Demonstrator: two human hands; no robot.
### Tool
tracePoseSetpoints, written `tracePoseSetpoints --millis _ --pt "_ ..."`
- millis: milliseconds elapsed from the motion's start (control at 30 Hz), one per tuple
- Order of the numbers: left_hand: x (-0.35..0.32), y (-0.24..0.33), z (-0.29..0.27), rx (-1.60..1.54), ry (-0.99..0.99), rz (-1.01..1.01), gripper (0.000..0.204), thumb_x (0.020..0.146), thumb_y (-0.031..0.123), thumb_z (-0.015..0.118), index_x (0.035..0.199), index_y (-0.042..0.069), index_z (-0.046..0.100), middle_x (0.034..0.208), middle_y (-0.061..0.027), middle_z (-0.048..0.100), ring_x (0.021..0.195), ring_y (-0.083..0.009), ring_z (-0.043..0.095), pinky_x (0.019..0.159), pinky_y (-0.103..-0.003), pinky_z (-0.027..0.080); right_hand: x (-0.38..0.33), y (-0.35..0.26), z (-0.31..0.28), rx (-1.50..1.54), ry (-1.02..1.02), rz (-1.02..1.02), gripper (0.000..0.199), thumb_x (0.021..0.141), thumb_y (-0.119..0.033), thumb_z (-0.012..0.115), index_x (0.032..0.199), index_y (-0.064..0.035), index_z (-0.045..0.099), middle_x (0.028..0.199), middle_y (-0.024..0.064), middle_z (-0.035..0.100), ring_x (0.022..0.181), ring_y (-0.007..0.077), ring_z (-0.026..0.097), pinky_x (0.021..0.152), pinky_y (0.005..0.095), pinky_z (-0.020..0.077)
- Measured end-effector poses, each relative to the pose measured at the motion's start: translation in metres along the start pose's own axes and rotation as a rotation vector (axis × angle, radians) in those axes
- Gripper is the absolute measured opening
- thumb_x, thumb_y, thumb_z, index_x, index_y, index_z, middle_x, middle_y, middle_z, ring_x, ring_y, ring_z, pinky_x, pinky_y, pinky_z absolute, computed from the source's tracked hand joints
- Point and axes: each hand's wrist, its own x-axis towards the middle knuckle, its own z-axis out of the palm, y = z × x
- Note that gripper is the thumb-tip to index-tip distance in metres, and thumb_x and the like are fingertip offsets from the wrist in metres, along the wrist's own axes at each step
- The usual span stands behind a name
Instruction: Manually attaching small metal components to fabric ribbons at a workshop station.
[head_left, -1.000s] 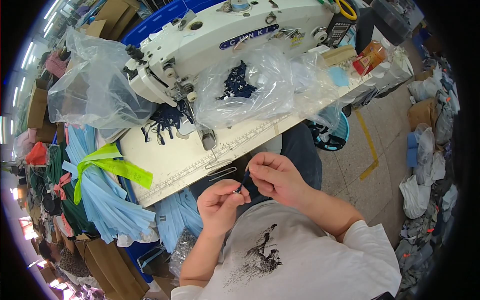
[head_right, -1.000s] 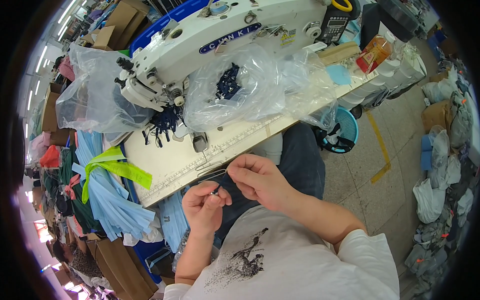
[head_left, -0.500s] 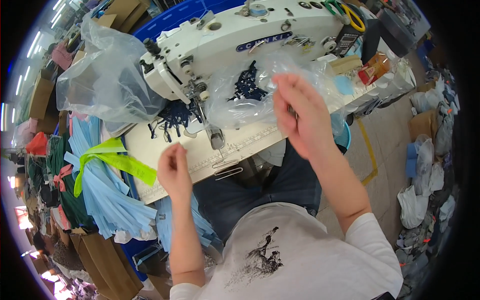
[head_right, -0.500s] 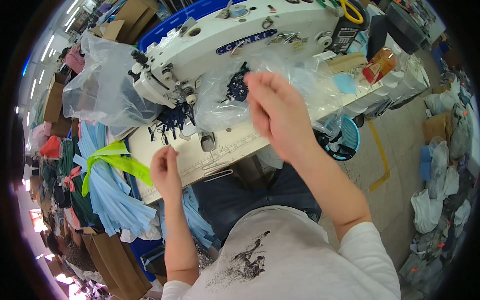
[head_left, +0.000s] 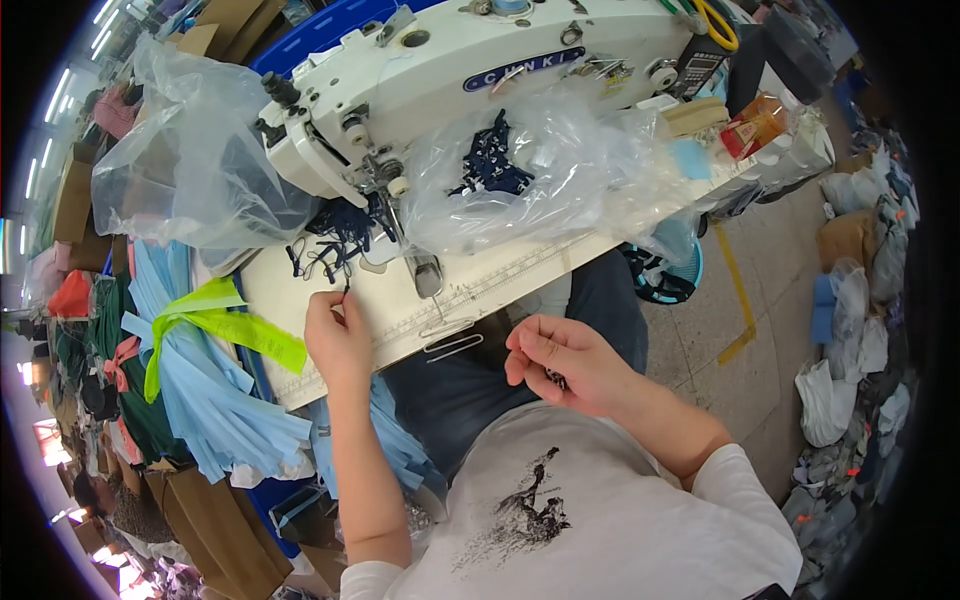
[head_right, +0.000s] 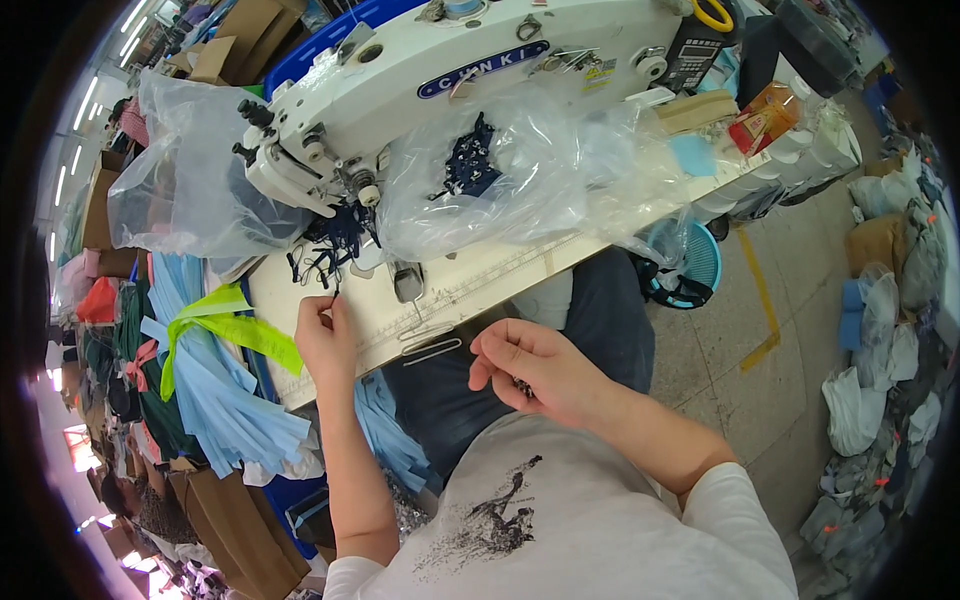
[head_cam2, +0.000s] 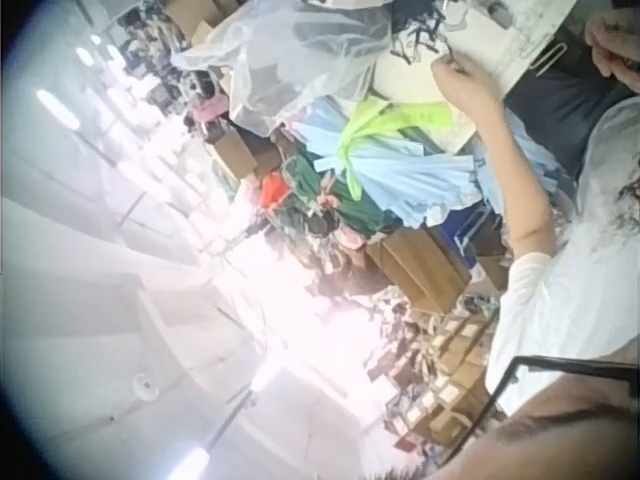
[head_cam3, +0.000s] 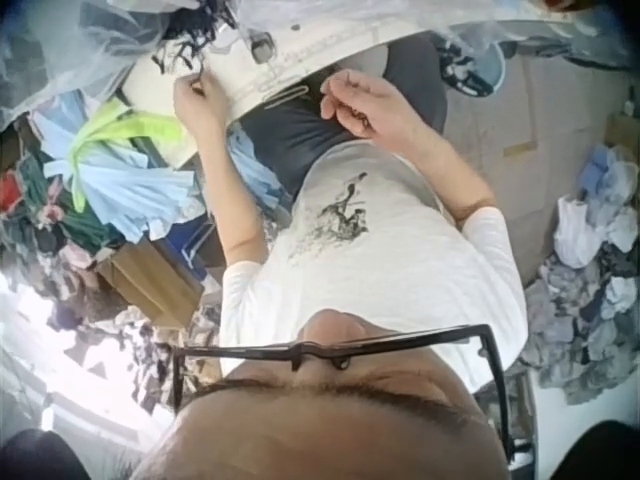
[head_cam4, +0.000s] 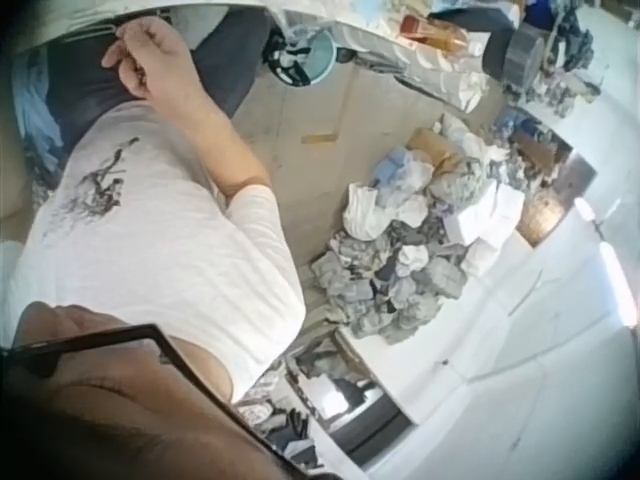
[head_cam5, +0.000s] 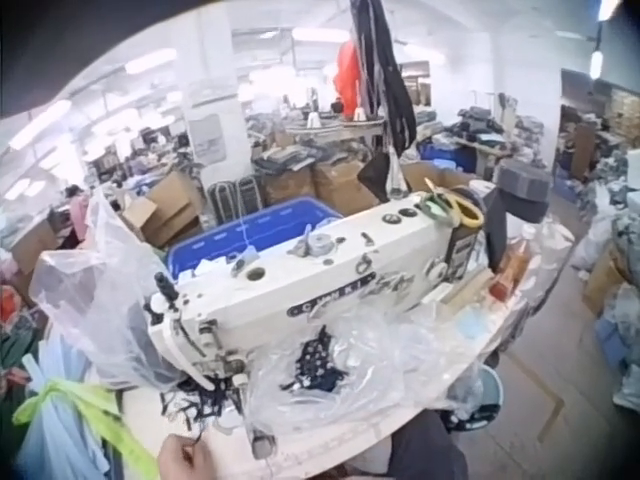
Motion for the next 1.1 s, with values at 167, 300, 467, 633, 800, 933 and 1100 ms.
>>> tracePoseSetpoints --millis 167,300,467,633,800,933,1100 --pt "-0.006 -0.009 0.0 -0.472 0.08 -0.03 0.018 0.09 0.009 0.062 0.105 0.0 0.062 0.077 -0.0018 0.057 0.059 -0.0073 0.048 0.052 -0.024 0.04 0.007 0.008 -0.009 -0.033 -0.05 -0.002 0.026 0.101 -0.027 0.049 0.106 -0.003 0.057 0.084 0.0052 0.06 0.05 0.0044 0.04 0.041 0.0184 0.026" --pt "-0.011 -0.001 -0.008 -0.774 0.014 -0.194 0.014 0.092 0.007 0.06 0.102 -0.002 0.063 0.078 -0.0002 0.057 0.06 -0.0045 0.046 0.052 -0.02 0.039 0.007 0.009 -0.009 0.054 -0.074 -0.01 0.025 0.1 -0.023 0.05 0.11 -0.0015 0.059 0.085 0.0039 0.059 0.053 0.0035 0.04 0.042 0.0182 0.0257" --pt "-0.023 0.011 -0.016 -0.928 -0.049 -0.231 0.011 0.091 0.007 0.061 0.099 -0.002 0.061 0.084 -0.0059 0.062 0.059 -0.0055 0.048 0.053 -0.02 0.04 0.002 0.005 -0.005 0.019 -0.044 -0.021 0.026 0.1 -0.021 0.051 0.114 -0.001 0.059 0.089 0.0041 0.059 0.053 0.0032 0.04 0.042 0.0183 0.026" --pt "-0.071 0.063 -0.033 -1.319 -0.272 -0.202 0.015 0.091 0.003 0.06 0.105 -0.003 0.059 0.09 -0.011 0.066 0.062 -0.0084 0.052 0.057 -0.021 0.044 0.003 0.008 -0.01 0.074 -0.096 -0.065 0.024 0.098 -0.017 0.055 0.115 -0.0013 0.06 0.091 0.0049 0.061 0.054 0.0023 0.04 0.041 0.018 0.0265" --pt "-0.104 0.08 -0.03 -1.262 -0.541 -0.163 0.022 0.091 -0.003 0.058 0.113 -0.004 0.061 0.094 -0.0119 0.067 0.069 -0.0096 0.058 0.062 -0.021 0.048 0.003 0.007 -0.006 0.053 -0.089 -0.108 0.021 0.096 -0.016 0.057 0.111 -0.0024 0.062 0.09 0.0054 0.063 0.053 0.0019 0.041 0.041 0.0179 0.0268" --pt "-0.111 0.087 -0.027 -1.177 -0.539 -0.18 0.015 0.088 -0.001 0.062 0.103 -0.005 0.063 0.09 -0.0131 0.066 0.066 -0.0118 0.058 0.056 -0.023 0.046 0.001 0.006 -0.005 0.031 -0.084 -0.146 0.019 0.094 -0.014 0.06 0.11 -0.0027 0.063 0.086 0.0052 0.065 0.053 0.0023 0.043 0.041 0.018 0.0279" --pt "-0.112 0.095 -0.024 -1.033 -0.477 -0.023 0.009 0.089 -0.001 0.062 0.098 -0.003 0.063 0.088 -0.008 0.065 0.072 -0.0094 0.058 0.061 -0.02 0.045 -0.002 0.006 -0.003 -0.006 -0.054 -0.188 0.018 0.092 -0.013 0.063 0.107 -0.0029 0.064 0.083 0.0036 0.065 0.054 0.0027 0.045 0.042 0.0181 0.0302"
